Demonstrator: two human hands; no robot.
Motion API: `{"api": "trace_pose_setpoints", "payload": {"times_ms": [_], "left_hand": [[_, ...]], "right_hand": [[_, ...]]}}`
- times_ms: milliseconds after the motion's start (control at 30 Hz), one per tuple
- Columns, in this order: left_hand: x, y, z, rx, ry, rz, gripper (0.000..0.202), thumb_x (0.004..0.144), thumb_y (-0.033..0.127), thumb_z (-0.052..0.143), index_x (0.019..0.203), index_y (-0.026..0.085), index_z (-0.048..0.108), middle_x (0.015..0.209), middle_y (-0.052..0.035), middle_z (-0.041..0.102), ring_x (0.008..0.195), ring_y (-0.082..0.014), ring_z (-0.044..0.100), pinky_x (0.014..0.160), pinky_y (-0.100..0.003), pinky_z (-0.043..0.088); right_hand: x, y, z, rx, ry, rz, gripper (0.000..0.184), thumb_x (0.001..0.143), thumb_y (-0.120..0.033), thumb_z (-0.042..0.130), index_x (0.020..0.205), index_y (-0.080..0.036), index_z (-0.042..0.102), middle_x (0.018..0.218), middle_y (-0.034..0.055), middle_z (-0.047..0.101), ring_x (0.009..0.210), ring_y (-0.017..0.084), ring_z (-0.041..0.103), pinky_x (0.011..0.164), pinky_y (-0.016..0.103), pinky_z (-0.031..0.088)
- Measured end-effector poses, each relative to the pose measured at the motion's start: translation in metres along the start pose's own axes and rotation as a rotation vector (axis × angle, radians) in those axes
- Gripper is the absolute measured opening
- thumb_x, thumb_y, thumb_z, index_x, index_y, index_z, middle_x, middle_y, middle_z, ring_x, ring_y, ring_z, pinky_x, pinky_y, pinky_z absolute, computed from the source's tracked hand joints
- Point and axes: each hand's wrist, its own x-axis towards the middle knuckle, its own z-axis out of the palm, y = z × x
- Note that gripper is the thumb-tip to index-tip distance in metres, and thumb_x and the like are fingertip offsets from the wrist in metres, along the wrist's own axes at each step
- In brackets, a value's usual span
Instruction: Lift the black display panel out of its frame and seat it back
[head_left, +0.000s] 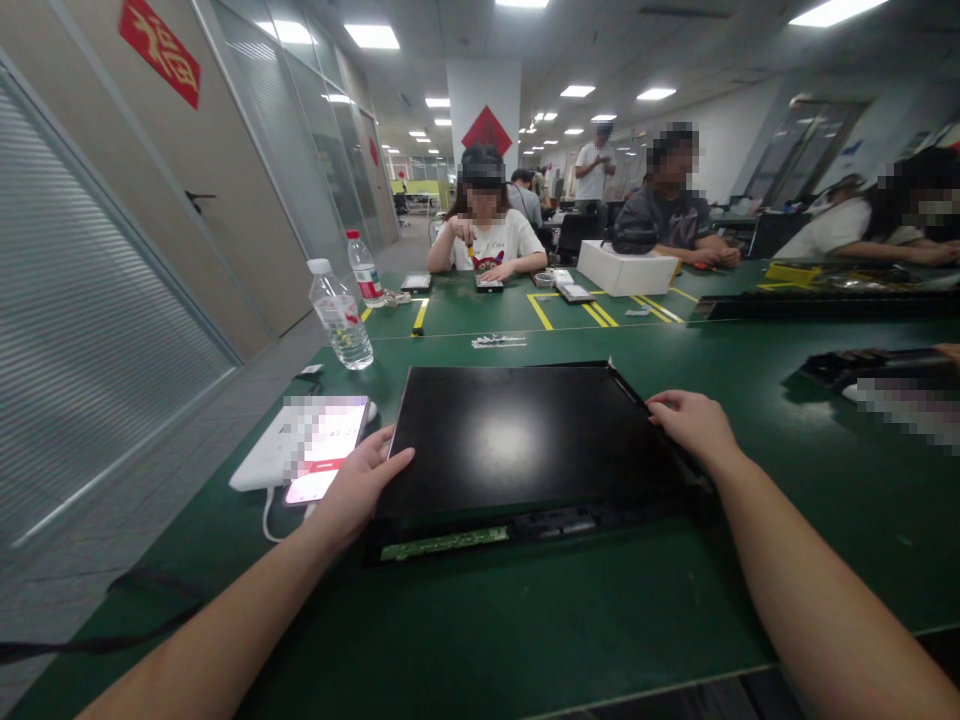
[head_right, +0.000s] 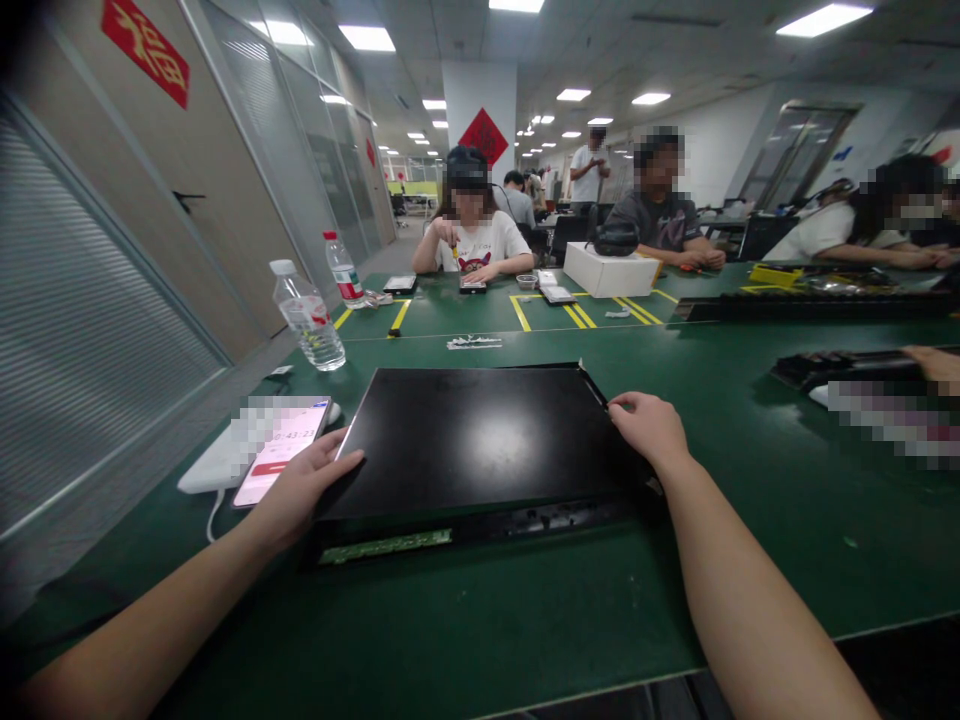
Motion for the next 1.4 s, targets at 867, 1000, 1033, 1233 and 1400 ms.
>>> {"api": "trace_pose_setpoints", "payload": {"times_ms": [867,1000,1033,1233,1400], "left_hand": [[0.0011,-0.002,0.0008,0.007,0.05,0.006,0.066,0.075,0.01,0.08,0.135,0.013,0.054,0.094,-0.0128,0.082,0.081,-0.0289,0.08,0.063,-0.03,0.063],[-0.0004,-0.0008,0.0016,0.013,0.052,0.003,0.064,0.076,0.01,0.079,0.135,0.012,0.054,0.094,-0.0132,0.082,0.08,-0.0289,0.08,0.063,-0.031,0.063],[-0.0005,-0.0006,0.0019,0.014,0.051,0.005,0.063,0.076,0.009,0.079,0.134,0.011,0.054,0.094,-0.0132,0.082,0.08,-0.0287,0.08,0.063,-0.031,0.063],[-0.0002,-0.0002,0.0029,0.024,0.05,0.009,0.059,0.078,0.008,0.076,0.133,0.011,0.054,0.091,-0.0116,0.082,0.078,-0.0269,0.08,0.062,-0.029,0.063],[-0.0007,0.0007,0.0029,0.036,0.046,0.014,0.059,0.079,0.007,0.073,0.135,0.011,0.052,0.091,-0.0121,0.082,0.079,-0.0279,0.08,0.062,-0.03,0.063]], "right_hand": [[0.0031,0.0048,0.004,0.0,0.017,-0.017,0.029,0.077,-0.034,0.058,0.093,-0.025,0.08,0.081,0.0047,0.077,0.086,0.026,0.071,0.068,0.032,0.047],[0.0023,0.0038,0.0033,0.003,0.02,-0.015,0.028,0.077,-0.033,0.058,0.091,-0.025,0.08,0.08,0.0042,0.078,0.085,0.026,0.071,0.066,0.031,0.047],[0.0019,0.0033,0.0029,0.002,0.02,-0.015,0.028,0.077,-0.033,0.058,0.091,-0.025,0.08,0.08,0.0042,0.078,0.084,0.026,0.071,0.066,0.031,0.047],[0.0005,0.0004,0.001,-0.013,-0.009,-0.01,0.029,0.079,-0.032,0.057,0.093,-0.025,0.081,0.083,0.0045,0.078,0.085,0.025,0.07,0.069,0.032,0.047],[0.0015,0.0021,0.0016,-0.011,-0.019,-0.013,0.029,0.078,-0.032,0.057,0.094,-0.024,0.08,0.083,0.0045,0.078,0.088,0.026,0.07,0.07,0.032,0.046]]}}
